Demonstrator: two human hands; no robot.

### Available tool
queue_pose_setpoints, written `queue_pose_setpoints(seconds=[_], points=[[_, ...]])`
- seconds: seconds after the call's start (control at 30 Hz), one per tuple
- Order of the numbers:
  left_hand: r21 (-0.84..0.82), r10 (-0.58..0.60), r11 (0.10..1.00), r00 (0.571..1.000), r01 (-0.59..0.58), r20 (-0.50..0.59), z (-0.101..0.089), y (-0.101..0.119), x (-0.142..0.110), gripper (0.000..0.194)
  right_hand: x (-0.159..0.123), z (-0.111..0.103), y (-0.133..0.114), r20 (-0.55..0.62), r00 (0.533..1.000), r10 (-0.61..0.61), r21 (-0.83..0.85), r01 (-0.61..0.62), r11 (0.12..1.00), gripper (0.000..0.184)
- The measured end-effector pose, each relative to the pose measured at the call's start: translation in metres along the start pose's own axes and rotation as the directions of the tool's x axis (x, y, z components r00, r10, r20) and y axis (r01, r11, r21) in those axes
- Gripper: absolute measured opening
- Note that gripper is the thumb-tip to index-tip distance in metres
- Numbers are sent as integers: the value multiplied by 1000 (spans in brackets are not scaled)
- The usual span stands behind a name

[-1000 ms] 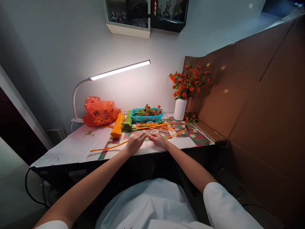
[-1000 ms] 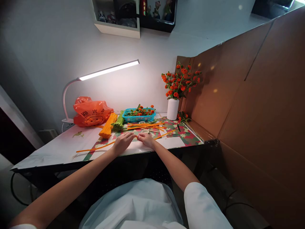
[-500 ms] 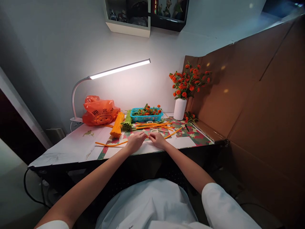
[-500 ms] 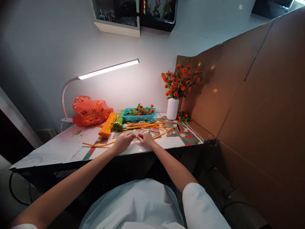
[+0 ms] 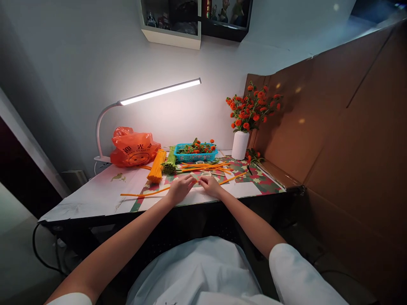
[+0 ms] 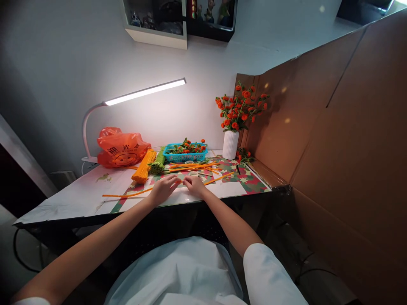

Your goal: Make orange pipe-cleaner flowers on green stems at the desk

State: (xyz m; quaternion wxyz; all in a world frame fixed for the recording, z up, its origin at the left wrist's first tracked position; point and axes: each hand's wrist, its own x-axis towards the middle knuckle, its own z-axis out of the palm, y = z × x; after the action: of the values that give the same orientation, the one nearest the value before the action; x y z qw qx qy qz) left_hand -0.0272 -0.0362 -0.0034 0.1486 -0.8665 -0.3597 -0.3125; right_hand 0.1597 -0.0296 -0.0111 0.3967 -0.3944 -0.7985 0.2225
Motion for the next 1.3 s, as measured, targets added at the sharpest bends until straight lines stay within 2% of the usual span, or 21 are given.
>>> queue_pose_setpoints(seconds=[0.17, 0.5, 0.6, 0.67, 0.8, 0.93, 1.3], points=[[17, 56, 998, 998, -56, 2, 0, 0, 0, 16, 1, 1, 4, 26, 1000, 11, 85, -13, 996, 18], [5, 47, 999, 999, -47, -4, -3, 1, 0, 19, 0, 0, 0, 13, 1000, 28, 31, -29, 999, 18], [-72, 28, 997, 1000, -28, 11, -3, 0, -1, 22, -1, -1, -3, 7, 1000, -13, -50, 13, 999, 18], [-141, -5, 990, 999, 9, 33, -2, -2, -1, 22, -3, -1, -6, -15, 997, -72, -160, 68, 985, 18], [-268, -79, 959, 994, 95, 70, -1, -6, 0, 23, -6, -1, -14, -22, 979, -202, -403, 176, 898, 19], [-369, -80, 924, 993, 106, 85, -1, -9, 1, 26, -7, -1, -19, 4, 969, -247, -493, 217, 843, 26], [-154, -68, 987, 993, 53, -98, -3, 0, -1, 16, -4, 2, -12, -40, 989, -145, -367, 121, 922, 20]])
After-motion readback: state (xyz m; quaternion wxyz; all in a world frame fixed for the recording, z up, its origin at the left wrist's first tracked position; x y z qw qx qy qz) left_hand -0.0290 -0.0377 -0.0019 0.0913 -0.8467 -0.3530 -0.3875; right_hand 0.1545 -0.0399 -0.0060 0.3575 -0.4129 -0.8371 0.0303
